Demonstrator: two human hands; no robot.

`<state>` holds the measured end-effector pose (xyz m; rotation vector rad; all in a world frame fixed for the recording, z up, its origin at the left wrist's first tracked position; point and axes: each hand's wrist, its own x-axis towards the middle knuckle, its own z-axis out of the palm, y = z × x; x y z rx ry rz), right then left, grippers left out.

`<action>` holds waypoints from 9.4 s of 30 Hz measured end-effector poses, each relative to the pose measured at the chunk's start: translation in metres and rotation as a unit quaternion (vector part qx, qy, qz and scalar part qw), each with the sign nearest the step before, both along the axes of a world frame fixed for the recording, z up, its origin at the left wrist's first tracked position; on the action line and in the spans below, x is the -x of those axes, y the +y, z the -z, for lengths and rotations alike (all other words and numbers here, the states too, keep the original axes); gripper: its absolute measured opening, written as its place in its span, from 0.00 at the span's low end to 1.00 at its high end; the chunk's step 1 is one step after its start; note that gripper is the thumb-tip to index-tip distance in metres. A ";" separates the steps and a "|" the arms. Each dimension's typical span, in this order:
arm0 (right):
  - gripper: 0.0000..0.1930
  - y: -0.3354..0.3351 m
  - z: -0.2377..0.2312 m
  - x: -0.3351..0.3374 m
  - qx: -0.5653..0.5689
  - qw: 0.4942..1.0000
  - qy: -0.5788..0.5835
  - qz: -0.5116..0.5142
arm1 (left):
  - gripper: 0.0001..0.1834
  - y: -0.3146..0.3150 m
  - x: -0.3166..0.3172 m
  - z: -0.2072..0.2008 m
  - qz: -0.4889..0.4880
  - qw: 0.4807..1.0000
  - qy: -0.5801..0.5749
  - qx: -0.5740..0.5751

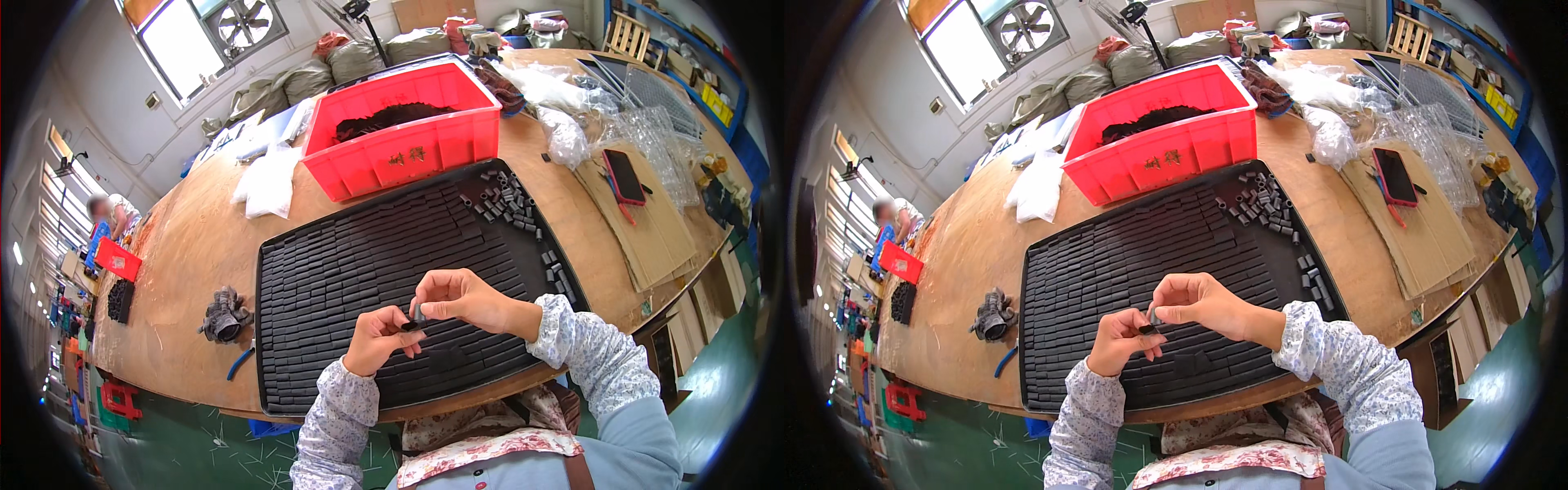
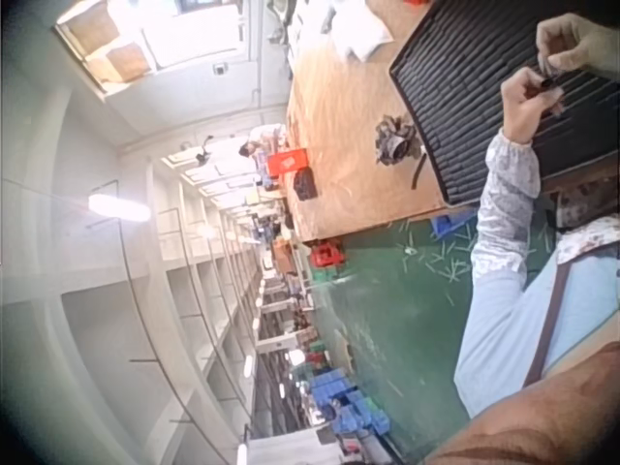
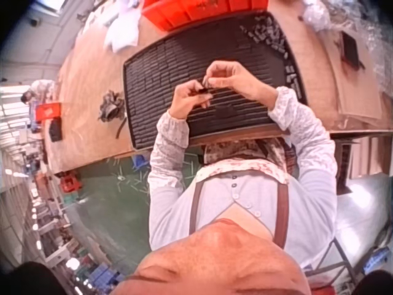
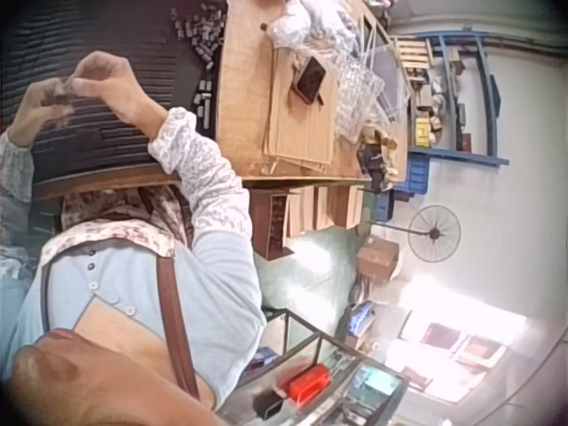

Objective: The person assembles small black metal components by hand, placing them onto an assembly tray.

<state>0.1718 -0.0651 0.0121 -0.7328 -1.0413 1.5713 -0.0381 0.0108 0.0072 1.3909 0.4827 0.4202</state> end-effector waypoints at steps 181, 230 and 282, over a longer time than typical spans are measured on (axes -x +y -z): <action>0.04 -0.175 -0.004 -0.062 -0.053 0.668 -0.690 0.275 | 0.12 0.005 -0.047 0.019 0.033 0.984 0.049 -0.168; 0.14 0.130 0.005 -0.164 -0.323 0.432 -0.607 0.584 | 0.18 0.045 -0.090 -0.054 0.021 0.920 0.035 -0.390; 0.24 0.147 -0.023 -0.171 -0.338 0.485 -0.614 0.524 | 0.31 0.020 -0.030 -0.042 -0.074 0.779 0.078 -0.618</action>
